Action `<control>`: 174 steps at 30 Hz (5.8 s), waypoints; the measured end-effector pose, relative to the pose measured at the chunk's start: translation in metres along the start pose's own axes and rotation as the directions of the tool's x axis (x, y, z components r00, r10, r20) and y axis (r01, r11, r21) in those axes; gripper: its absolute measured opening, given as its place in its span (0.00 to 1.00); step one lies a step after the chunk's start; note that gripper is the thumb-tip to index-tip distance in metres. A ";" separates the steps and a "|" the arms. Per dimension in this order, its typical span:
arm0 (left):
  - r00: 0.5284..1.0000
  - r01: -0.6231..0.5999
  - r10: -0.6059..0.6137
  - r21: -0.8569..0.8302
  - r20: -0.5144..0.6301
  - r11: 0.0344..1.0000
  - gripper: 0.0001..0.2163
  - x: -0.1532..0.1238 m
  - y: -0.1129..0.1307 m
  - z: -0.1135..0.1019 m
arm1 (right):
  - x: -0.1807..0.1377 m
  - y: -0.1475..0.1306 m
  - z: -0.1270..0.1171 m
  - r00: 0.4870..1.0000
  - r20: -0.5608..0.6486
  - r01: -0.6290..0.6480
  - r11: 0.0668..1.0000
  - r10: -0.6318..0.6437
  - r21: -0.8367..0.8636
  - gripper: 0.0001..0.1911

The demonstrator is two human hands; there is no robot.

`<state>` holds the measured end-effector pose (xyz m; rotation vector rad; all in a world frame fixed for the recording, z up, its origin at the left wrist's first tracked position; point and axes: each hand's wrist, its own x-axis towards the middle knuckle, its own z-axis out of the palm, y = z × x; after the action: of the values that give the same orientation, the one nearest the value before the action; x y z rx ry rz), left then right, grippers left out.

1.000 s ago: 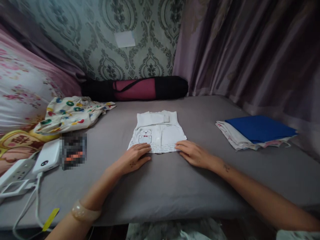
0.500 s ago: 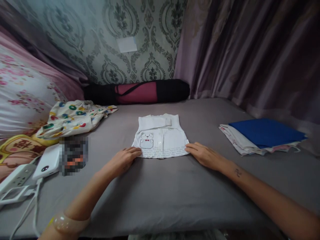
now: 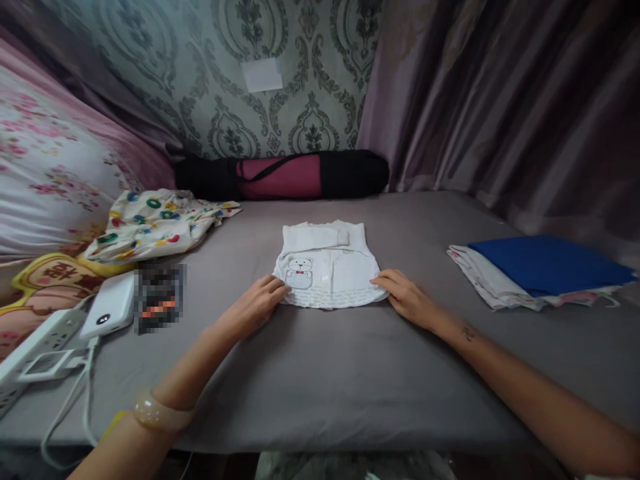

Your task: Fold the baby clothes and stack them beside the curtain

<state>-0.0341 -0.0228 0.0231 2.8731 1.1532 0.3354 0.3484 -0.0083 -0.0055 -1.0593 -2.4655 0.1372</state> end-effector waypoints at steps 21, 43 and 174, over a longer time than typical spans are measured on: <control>0.916 0.246 -0.388 -0.613 -0.107 0.751 0.13 0.013 -0.041 0.005 | 0.034 0.022 -0.005 0.971 -0.008 -0.216 0.889 0.239 0.403 0.13; 0.454 0.445 -0.850 -0.758 -0.267 0.477 0.11 0.134 -0.108 0.050 | 0.139 0.091 0.030 0.755 -0.257 -0.531 0.793 0.603 0.299 0.11; 0.731 0.678 -0.664 0.063 -0.158 0.732 0.24 0.169 -0.055 0.059 | 0.180 0.022 0.069 0.882 0.010 -0.467 0.875 0.472 -0.127 0.29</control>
<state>0.0595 0.1364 -0.0087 2.2893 2.1850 0.4182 0.2240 0.1409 -0.0078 -1.7129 -2.2227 0.1607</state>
